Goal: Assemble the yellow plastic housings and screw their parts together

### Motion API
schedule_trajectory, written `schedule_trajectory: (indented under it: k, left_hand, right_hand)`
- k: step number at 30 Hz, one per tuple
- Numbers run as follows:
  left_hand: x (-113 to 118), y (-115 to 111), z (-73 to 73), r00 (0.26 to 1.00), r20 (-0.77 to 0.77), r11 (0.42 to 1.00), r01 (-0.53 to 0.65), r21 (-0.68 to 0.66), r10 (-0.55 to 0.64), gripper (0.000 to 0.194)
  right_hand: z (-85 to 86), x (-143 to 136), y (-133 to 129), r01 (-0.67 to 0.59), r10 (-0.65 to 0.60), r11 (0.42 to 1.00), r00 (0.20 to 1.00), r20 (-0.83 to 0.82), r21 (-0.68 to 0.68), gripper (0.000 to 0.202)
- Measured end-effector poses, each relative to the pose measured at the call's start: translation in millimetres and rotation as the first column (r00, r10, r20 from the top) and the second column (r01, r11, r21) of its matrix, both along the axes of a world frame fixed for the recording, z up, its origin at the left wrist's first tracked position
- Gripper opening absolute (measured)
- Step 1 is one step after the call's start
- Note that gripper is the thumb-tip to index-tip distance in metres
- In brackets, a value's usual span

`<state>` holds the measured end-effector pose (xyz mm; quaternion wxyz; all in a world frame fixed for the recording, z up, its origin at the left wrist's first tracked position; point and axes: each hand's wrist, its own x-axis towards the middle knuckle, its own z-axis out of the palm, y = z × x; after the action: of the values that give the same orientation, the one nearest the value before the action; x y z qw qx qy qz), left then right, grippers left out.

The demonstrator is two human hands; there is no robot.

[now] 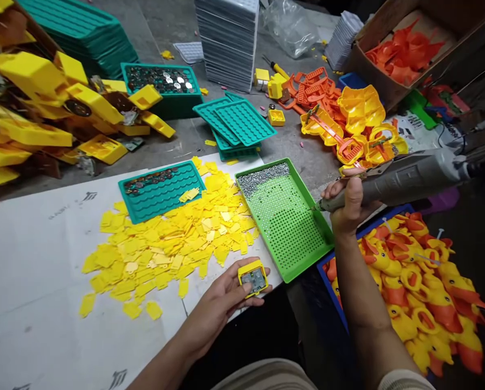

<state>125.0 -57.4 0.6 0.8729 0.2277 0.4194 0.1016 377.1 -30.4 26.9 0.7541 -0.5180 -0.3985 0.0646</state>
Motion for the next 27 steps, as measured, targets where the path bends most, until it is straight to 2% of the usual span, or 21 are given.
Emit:
schedule_trajectory:
  k: [9, 15, 18, 22, 25, 27]
  left_hand:
    - [1, 5, 0.5, 1.000, 0.004, 1.000, 0.025, -0.019, -0.025, 0.045]
    - [4, 6, -0.9, 1.000, -0.020, 0.999, -0.002, -0.049, 0.001, 0.046]
    - [7, 7, -0.5, 0.999, -0.049, 0.997, -0.020, -0.069, 0.016, 0.044]
    - [11, 8, 3.2, 0.995, -0.098, 0.997, -0.028, -0.066, 0.021, 0.038]
    - [14, 8, 5.3, 0.995, -0.097, 0.998, -0.033, -0.059, 0.027, 0.036]
    - [15, 7, 5.1, 0.996, -0.085, 0.998, -0.037, -0.056, 0.032, 0.036]
  right_hand:
    - [-4.3, 4, 2, 0.010, -0.010, 1.000, 1.000, -0.022, -0.007, 0.024]
    - [-7.4, 3, 3, 0.014, -0.013, 0.998, 1.000, 0.011, -0.063, 0.030]
    - [-6.5, 5, 4, -0.015, 0.018, 0.999, 0.998, 0.059, -0.047, 0.026]
    - [11.5, -6, -6, -0.087, 0.087, 0.996, 0.996, 0.034, -0.003, 0.023]
    - [37.0, -32, -28, -0.244, 0.244, 0.970, 0.970, -0.014, -0.003, 0.028]
    - [53.1, -52, -44, -0.376, 0.372, 0.923, 0.926, -0.062, -0.080, 0.029]
